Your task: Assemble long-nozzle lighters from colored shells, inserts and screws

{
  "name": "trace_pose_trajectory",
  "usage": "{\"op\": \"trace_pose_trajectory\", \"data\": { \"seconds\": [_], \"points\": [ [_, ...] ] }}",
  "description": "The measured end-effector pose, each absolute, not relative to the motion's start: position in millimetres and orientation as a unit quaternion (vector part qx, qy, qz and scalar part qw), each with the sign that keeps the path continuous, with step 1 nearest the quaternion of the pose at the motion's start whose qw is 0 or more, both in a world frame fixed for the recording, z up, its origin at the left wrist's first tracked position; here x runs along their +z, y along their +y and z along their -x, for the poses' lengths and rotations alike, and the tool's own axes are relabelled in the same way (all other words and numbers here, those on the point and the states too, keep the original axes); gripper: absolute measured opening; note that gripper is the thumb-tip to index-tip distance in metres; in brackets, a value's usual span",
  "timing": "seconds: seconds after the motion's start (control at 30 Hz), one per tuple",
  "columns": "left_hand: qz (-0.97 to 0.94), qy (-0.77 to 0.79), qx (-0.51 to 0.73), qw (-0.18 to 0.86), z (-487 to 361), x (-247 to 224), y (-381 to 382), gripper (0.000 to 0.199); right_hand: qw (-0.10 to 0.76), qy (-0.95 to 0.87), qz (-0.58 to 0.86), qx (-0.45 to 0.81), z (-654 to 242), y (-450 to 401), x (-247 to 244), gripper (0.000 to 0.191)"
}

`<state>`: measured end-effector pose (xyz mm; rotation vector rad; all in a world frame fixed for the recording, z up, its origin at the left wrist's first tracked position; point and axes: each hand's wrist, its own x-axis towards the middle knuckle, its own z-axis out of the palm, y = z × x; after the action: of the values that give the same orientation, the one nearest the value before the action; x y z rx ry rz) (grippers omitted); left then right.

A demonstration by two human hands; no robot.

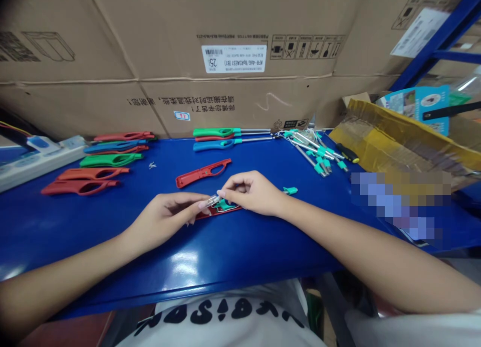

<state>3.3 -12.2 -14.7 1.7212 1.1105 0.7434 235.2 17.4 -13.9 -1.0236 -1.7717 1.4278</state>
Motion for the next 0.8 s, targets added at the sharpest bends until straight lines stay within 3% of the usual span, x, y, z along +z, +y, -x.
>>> {"op": "trace_pose_trajectory", "data": {
  "seconds": [0.47,0.8],
  "points": [
    [-0.690,0.447,0.305,0.480,-4.3,-13.9,-12.6,0.031,0.344,-0.691,0.365,0.520,-236.2,16.5,-20.2,0.023],
    [-0.694,0.434,0.300,0.489,-5.2,-13.3,-12.6,0.026,0.325,-0.719,0.356,0.502,-237.8,12.4,-19.0,0.022]
  ]
}}
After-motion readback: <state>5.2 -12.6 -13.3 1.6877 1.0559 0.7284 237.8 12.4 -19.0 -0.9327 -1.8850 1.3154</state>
